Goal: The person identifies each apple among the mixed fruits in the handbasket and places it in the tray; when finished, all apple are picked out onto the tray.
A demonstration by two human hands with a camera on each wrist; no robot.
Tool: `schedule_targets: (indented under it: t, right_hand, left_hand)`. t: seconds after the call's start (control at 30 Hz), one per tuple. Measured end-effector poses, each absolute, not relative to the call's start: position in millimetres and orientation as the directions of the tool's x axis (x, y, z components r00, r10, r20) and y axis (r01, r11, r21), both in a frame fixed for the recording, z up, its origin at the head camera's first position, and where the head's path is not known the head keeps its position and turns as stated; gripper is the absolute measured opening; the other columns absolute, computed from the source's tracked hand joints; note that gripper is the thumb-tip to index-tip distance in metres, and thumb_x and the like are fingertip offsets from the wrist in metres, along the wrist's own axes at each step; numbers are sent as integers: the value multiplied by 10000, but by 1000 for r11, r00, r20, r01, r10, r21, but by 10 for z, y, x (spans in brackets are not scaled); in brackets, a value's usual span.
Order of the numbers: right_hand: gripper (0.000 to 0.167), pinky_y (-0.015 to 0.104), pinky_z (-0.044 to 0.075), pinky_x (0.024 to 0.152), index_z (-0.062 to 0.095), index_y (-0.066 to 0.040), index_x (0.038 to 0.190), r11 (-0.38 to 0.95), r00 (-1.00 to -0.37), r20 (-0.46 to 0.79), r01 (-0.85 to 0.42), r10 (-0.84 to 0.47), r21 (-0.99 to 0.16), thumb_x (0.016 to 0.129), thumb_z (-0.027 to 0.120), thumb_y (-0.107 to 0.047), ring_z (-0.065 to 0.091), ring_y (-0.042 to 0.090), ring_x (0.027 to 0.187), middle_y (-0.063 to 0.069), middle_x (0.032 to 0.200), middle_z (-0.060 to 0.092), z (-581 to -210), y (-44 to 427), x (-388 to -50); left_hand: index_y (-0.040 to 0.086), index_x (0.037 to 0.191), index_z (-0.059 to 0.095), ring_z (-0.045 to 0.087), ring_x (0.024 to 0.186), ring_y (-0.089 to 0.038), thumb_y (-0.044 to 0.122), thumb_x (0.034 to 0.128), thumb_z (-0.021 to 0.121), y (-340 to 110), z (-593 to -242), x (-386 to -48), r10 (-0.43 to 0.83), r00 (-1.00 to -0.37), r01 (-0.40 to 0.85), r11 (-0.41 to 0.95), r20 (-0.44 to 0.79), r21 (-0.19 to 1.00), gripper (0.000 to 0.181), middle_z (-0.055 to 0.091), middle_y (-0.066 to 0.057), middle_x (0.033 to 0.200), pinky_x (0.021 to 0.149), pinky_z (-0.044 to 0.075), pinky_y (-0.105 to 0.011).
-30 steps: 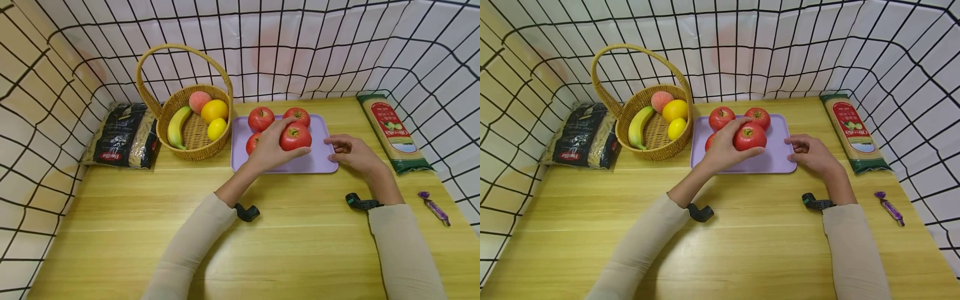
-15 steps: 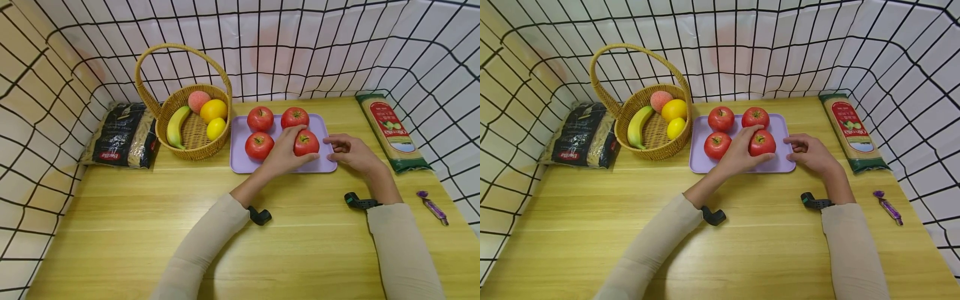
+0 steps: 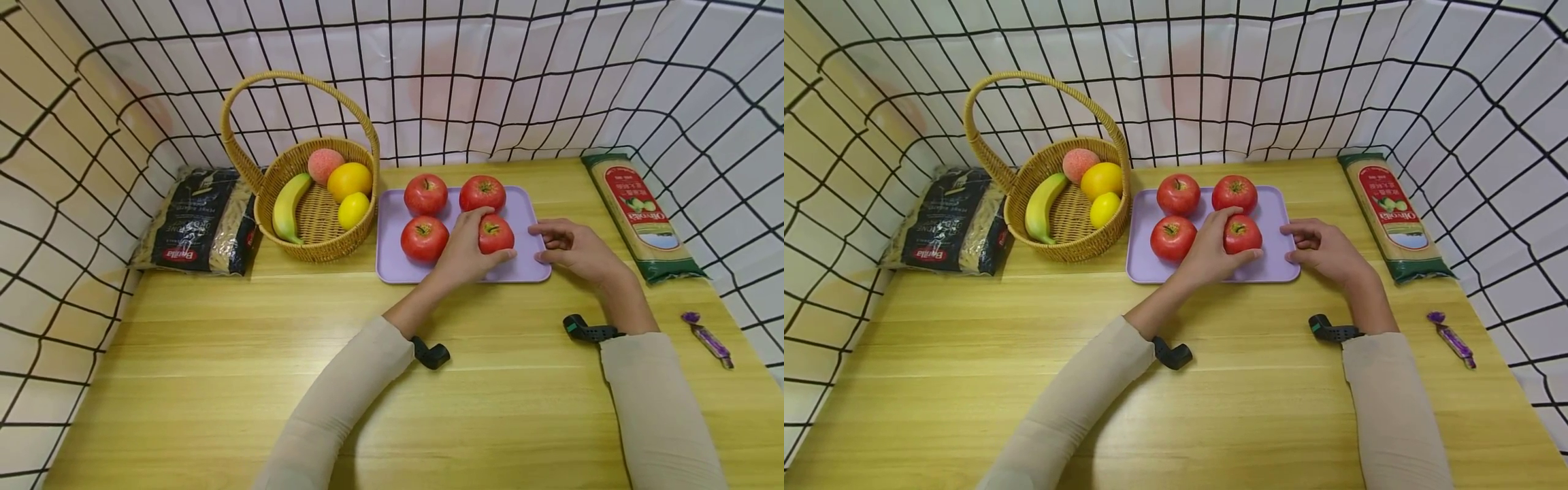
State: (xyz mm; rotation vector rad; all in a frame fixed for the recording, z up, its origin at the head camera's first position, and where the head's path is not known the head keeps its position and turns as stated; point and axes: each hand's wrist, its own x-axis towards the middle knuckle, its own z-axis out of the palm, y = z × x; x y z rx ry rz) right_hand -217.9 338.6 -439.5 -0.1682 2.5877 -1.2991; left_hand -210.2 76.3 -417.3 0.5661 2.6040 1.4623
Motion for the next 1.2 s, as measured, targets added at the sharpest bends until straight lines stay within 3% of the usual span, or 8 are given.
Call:
schedule_targets:
  t: [0.57, 0.8, 0.9, 1.03, 1.2]
  right_hand:
    - [533, 93, 456, 818, 554, -55, 1463, 575, -963, -155, -1, -222, -818, 965, 730, -122, 464, 158, 1080, 93, 1451, 462, -4390, 3372, -2177]
    - [528, 94, 459, 826, 551, -89, 1471, 593, -960, -185, 26, -209, -805, 975, 722, -142, 468, 174, 1098, 69, 1442, 467, -4395, 3386, -2191]
    - [530, 90, 456, 820, 551, -84, 1472, 600, -961, -180, 18, -212, -800, 973, 723, -134, 464, 179, 1096, 81, 1439, 464, -4411, 3387, -2211]
    - [545, 99, 457, 807, 542, -60, 1476, 595, -961, -166, 3, -219, -804, 968, 727, -123, 462, 181, 1081, 108, 1395, 477, -4449, 3382, -2218]
    - [560, 115, 456, 787, 519, -60, 1491, 586, -963, -174, 21, -206, -810, 975, 722, -139, 458, 162, 1044, 107, 1287, 489, -4461, 3371, -2205]
  left_hand:
    - [197, 1562, 356, 490, 1348, -189, 410, 863, 825, 739, -4174, -2061, 335, -938, 273, 560, 87, 783, 868, 391, -23, 1573, 1116, 491, -391]
    - [189, 1581, 350, 481, 1378, -169, 416, 898, 790, 564, -4025, -2041, 363, -925, 291, 490, 111, 821, 843, 438, -8, 1571, 1156, 453, -397]
    - [166, 1573, 374, 544, 1345, -174, 368, 910, 792, 429, -3954, -2042, 387, -909, 316, 391, 158, 864, 809, 510, -39, 1522, 1134, 477, -369]
    - [102, 1492, 487, 667, 1179, -202, 265, 917, 794, 174, -3935, -2069, 411, -861, 429, 267, 300, 863, 672, 630, -76, 1350, 1027, 548, -289]
    - [73, 1376, 603, 694, 1077, -227, 267, 911, 801, -246, -3950, -2125, 396, -815, 548, 295, 422, 782, 541, 683, -77, 1256, 963, 571, -268]
